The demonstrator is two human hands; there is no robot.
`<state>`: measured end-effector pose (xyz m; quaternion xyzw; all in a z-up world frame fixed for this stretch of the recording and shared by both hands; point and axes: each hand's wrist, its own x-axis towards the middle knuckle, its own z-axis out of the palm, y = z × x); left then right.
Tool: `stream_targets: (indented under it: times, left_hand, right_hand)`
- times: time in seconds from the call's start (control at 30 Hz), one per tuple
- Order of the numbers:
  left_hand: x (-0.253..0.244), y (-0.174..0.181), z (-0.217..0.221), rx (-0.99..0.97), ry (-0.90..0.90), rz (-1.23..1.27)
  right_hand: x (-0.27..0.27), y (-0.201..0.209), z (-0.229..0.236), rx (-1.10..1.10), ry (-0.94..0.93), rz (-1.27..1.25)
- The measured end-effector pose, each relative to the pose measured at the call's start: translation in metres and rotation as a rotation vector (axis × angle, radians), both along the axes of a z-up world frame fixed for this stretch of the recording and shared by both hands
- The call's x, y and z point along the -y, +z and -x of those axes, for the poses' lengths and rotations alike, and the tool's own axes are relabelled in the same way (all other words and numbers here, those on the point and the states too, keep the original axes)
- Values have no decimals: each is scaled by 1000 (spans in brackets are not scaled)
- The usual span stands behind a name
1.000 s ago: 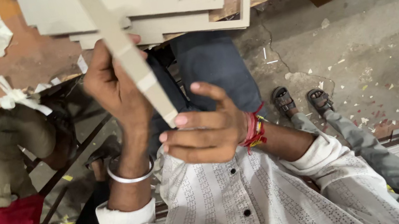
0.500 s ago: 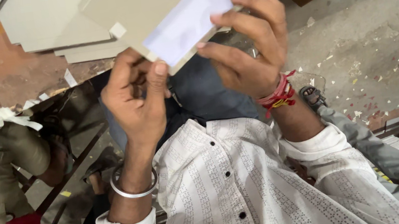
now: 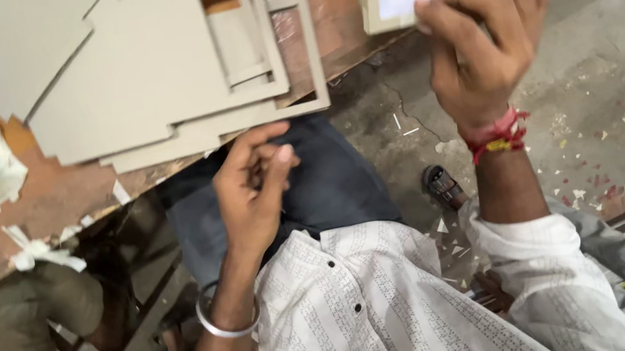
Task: The person assembles small cardboard frames by applying adhesive tape to the edges of cutouts and pressing them together. They handle multiple frames one at a time, aligning pieces and securing them with tape before stacking the finished units on the table.
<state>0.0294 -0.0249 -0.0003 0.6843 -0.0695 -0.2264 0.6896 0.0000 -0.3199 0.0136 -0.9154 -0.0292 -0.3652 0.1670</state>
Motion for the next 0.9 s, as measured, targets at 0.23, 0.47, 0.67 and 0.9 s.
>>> stream_targets:
  times: [0.23, 0.47, 0.67, 0.9]
  left_hand:
    - [-19, -25, 5, -26, 78, -91]
    - [-16, -45, 15, -68, 90, -121]
    - [1, -57, 41, -141, 15, -263]
    - [-9, -80, 66, -135, 2, -332]
  right_hand:
    - [27, -15, -5, -138, 14, -164]
    - [13, -2, -12, -95, 18, -34]
    - [-81, -8, -35, -48, 360, 127]
    - [-106, -3, -64, -214, 311, -6]
